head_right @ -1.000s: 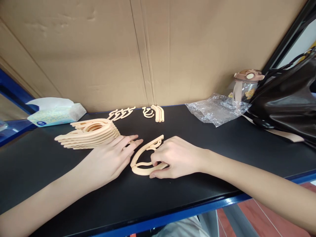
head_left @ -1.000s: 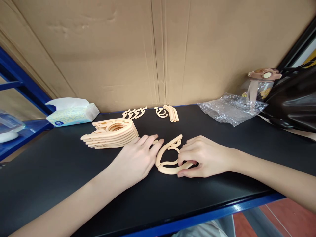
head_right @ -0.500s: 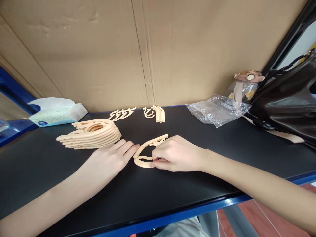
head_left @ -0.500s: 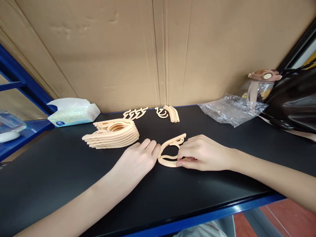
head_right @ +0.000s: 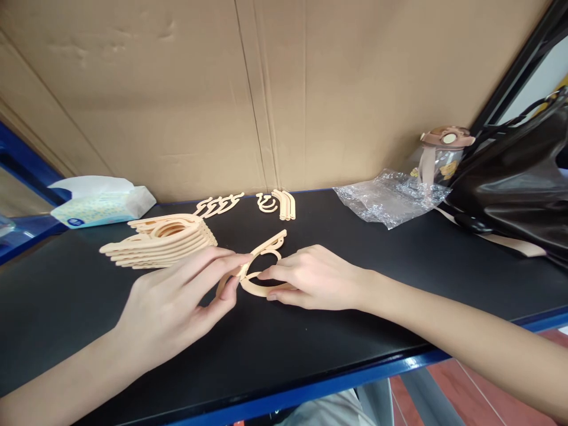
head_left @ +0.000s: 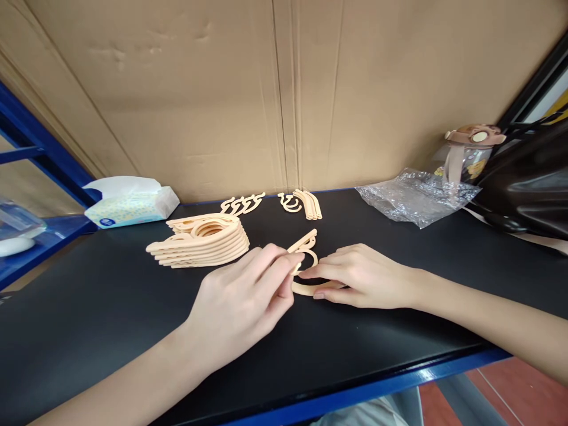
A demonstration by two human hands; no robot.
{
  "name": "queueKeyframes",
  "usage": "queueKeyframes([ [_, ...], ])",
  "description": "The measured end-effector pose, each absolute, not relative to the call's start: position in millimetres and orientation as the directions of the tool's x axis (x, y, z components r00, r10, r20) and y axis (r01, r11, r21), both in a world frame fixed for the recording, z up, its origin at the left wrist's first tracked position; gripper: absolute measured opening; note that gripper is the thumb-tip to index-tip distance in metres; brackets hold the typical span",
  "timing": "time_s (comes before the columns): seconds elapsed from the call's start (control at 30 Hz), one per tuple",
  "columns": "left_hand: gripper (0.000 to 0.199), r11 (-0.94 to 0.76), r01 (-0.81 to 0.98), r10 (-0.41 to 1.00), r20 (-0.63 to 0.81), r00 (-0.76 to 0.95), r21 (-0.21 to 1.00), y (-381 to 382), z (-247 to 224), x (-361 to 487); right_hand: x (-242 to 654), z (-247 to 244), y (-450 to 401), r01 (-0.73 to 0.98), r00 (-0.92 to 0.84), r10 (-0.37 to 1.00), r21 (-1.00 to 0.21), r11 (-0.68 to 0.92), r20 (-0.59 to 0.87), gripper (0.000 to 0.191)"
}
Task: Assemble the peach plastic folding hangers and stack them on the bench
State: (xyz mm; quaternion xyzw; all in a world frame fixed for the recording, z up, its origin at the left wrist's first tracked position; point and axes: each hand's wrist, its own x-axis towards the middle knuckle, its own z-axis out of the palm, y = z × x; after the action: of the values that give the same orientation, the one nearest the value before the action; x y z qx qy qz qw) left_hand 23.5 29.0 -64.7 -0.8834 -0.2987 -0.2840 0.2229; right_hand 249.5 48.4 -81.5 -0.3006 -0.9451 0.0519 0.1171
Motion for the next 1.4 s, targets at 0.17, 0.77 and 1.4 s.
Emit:
queueKeyframes([
  [0.17,0.021,-0.774,0.542,0.610,0.617,0.498,0.328,28,-60,23,249,-81,48,0.562,-0.762,0.586,-0.169,0.810,0.276,0.039],
  [0.77,0.008,-0.502,0.272,0.780,0.293,0.553,0.821,47,-79,28,247,-82,47,0.556,-0.688,0.650,-0.340,0.758,0.324,0.031],
  [1.4,0.022,-0.804,0.520,0.587,0.239,0.774,0.289,53,-79,22,256,-79,54,0.713,-0.436,0.775,-0.349,0.607,0.457,0.025],
])
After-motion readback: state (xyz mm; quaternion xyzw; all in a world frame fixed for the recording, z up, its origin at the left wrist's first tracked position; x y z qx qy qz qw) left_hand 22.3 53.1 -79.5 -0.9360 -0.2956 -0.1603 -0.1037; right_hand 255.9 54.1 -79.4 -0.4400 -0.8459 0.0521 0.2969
